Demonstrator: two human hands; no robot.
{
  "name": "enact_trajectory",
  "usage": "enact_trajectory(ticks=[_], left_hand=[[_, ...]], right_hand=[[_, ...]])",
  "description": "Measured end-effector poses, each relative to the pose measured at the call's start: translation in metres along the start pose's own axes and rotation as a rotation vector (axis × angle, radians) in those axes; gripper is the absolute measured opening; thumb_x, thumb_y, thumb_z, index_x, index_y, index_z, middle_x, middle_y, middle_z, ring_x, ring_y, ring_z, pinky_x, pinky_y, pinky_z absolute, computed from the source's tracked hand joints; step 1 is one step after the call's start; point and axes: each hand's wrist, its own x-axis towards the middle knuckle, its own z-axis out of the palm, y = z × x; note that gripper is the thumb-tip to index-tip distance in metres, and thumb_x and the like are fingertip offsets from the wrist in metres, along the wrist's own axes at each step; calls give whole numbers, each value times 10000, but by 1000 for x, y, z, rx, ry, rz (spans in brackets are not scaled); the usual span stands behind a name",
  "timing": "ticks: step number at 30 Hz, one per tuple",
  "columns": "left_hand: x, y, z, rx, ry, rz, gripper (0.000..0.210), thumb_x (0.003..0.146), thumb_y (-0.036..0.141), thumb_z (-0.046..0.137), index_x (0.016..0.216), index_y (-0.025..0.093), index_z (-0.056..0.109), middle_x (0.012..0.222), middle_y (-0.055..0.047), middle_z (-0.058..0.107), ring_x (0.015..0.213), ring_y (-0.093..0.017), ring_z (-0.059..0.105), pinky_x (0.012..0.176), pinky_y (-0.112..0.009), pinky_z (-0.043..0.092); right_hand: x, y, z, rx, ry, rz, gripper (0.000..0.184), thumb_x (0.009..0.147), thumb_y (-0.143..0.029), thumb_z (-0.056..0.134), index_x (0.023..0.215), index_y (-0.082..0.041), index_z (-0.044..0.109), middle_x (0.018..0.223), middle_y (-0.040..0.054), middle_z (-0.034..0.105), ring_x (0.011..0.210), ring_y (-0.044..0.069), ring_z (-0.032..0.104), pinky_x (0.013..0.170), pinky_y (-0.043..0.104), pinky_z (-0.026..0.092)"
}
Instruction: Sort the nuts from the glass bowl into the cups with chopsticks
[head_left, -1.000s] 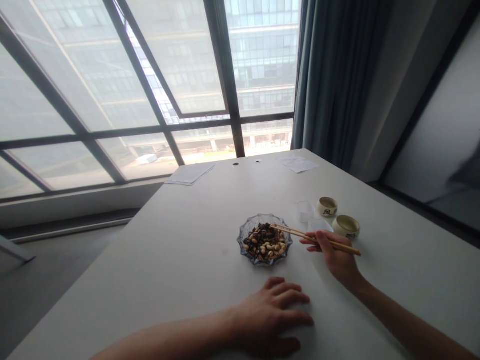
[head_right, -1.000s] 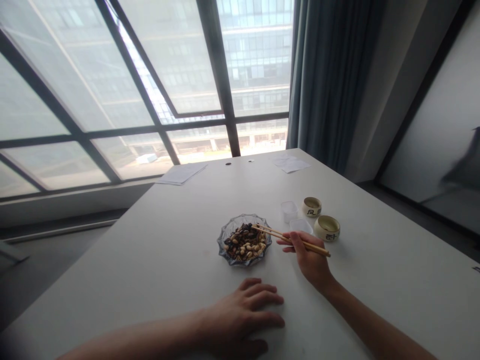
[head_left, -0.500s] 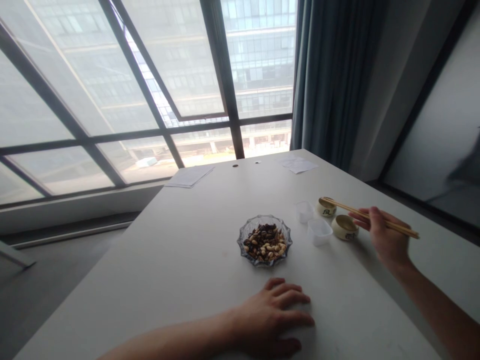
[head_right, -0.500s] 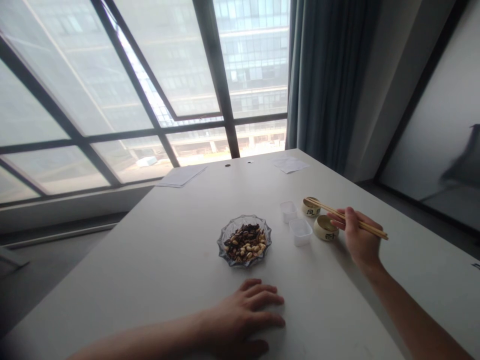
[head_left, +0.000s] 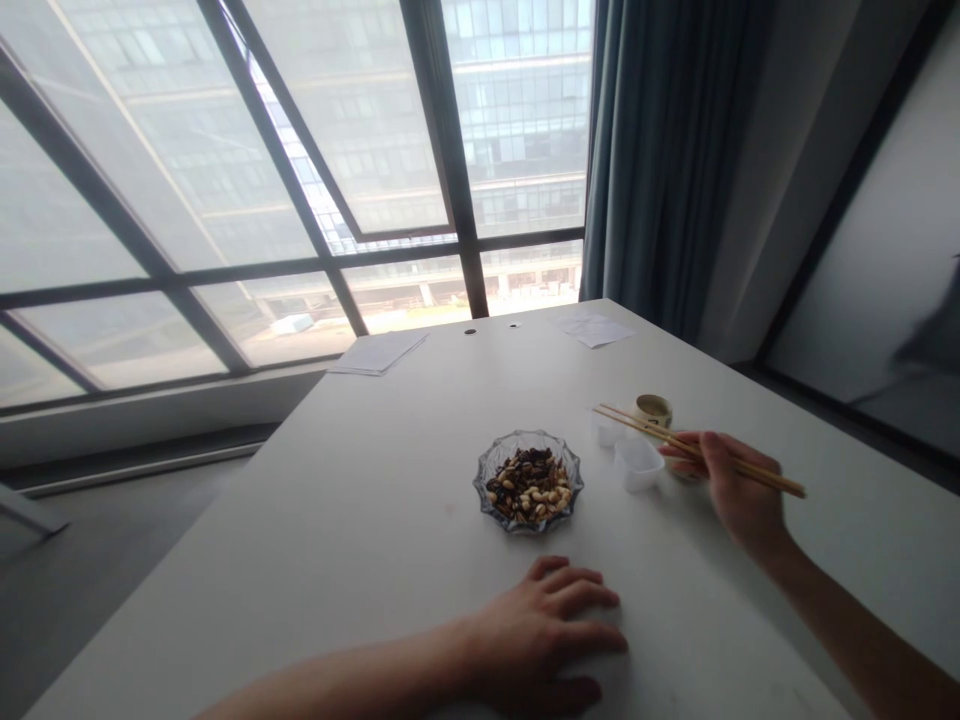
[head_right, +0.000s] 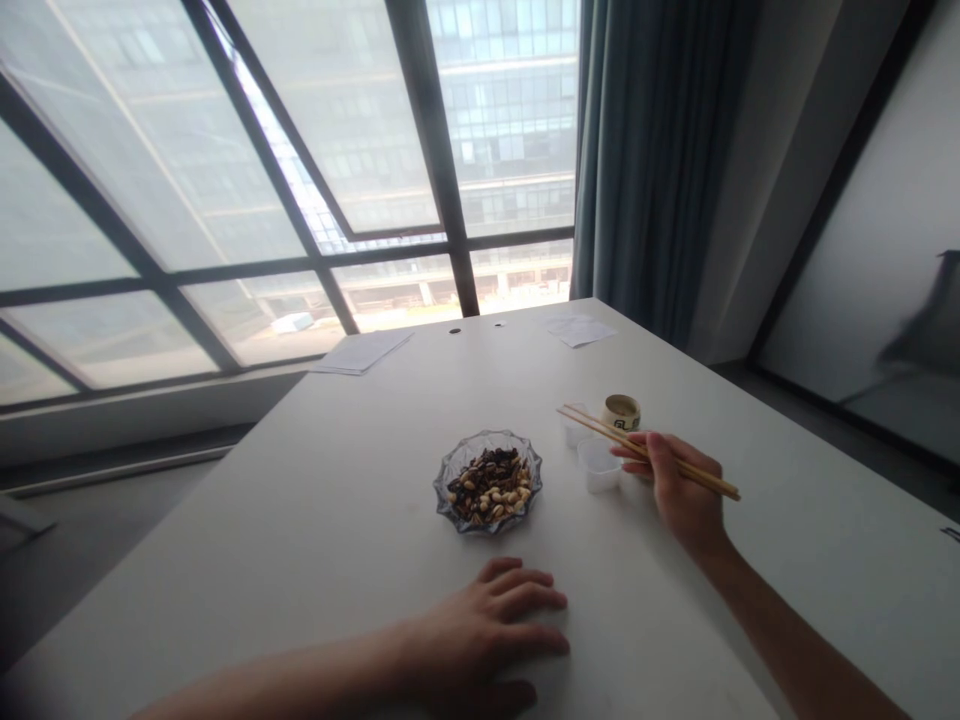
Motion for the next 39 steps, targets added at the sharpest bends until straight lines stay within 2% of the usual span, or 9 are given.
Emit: enact_trajectory(ticks=[6,9,11,17,25,34,39], left_hand=[[0,1,-2,4,20,13,464,1039,524,594,1452,316,560,1572,-59,538,1471,-303,473,1277,-499,246],[-1,1,-1,18,27,14,460,1038,532,595,1444,319,561,1568,-51,542,1469,-297,476,1277,-484,252],[-1,0,0,29,25,12,461,1032,531,605,1439,316,568,1561,-58,547,1463,-305,483,1274,-482,261],[-1,-1,3,27,28,5,462,1032,540,594,1433,310,585,1552,-66,554,1451,-321,491,1267,-504,265],[0,-1,2,27,37,16,451,1037,527,583,1430,307,583,1551,-67,552,1459,-317,482,1265,-494,266],[-1,-1,4,19,59,25,445,1046,531,562,1432,310,575,1560,-51,548,1466,-297,473,1265,-482,248],[-1,-3,5,27,57,30,450,1051,543,548,1439,315,568,1560,-51,546,1474,-294,464,1266,-487,244]], right_hand=[[-32,-2,25,44,-334,103,467,914,-623,744,895,-161,803,815,127,826,736,288,831,591,338,699],[-34,-8,24,10,-493,177,466,921,-621,738,910,-161,814,817,130,831,730,273,829,628,341,704],[-31,-16,21,-17,-542,215,472,906,-629,750,915,-163,824,805,130,830,710,270,825,639,345,706],[-21,-33,18,-75,-523,263,512,828,-669,802,866,-160,837,732,141,811,660,294,818,602,342,704],[-30,-24,38,-28,-546,318,496,837,-652,803,867,-158,831,803,134,829,742,295,833,642,339,711],[-36,-22,42,-17,-532,300,508,867,-654,775,863,-149,822,810,133,830,757,273,835,633,299,708],[-40,-18,44,0,-481,284,520,866,-659,774,861,-141,824,813,137,830,752,275,835,639,307,713]])
